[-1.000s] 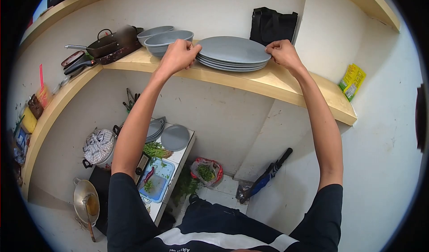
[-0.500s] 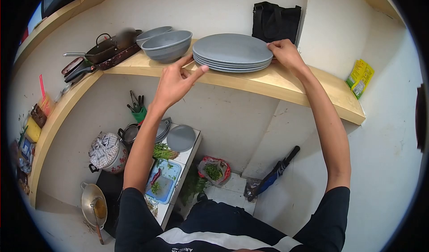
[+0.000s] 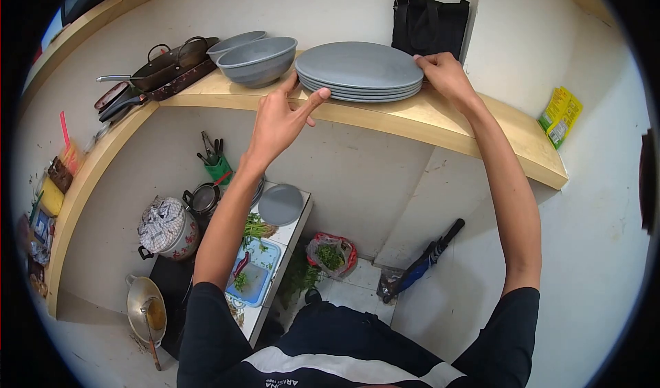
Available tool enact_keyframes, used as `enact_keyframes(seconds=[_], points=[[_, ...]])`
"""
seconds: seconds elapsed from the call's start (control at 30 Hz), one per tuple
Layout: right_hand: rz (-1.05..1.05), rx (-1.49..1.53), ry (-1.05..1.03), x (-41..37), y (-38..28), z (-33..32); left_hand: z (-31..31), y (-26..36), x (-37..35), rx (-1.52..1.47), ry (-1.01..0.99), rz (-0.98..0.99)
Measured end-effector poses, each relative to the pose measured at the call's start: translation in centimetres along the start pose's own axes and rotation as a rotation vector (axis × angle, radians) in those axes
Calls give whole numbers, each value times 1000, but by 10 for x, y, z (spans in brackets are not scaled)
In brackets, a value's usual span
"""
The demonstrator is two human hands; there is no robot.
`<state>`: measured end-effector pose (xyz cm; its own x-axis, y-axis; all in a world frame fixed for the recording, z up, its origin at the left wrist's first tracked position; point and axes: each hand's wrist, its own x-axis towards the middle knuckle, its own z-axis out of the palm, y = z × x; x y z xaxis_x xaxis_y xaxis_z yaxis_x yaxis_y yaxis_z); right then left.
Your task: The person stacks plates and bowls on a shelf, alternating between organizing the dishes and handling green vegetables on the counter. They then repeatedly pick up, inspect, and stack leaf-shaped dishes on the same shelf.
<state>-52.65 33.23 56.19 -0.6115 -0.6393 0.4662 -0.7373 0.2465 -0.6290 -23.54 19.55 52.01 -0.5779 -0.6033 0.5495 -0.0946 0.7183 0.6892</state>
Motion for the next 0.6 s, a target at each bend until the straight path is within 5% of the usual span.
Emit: enact_keyframes(seconds=[0.13, 0.2, 0.4, 0.47, 0.5, 0.6], points=[[37, 84, 40, -4, -11, -14, 1, -16, -8, -35, 43, 54], [-169, 103, 364, -29, -22, -19, 5, -28, -23, -132, 124, 110], [-418, 346, 790, -140, -50, 14, 31, -100, -103, -196, 317, 139], [-579, 461, 673, -182, -23, 66, 47, -139, -133, -256, 278, 33], [-768, 265, 641, -192, -23, 94, 53, -152, -145, -254, 293, 5], [-662, 382, 86, -229, -30, 180, 65, -192, -176, -312, 249, -220]])
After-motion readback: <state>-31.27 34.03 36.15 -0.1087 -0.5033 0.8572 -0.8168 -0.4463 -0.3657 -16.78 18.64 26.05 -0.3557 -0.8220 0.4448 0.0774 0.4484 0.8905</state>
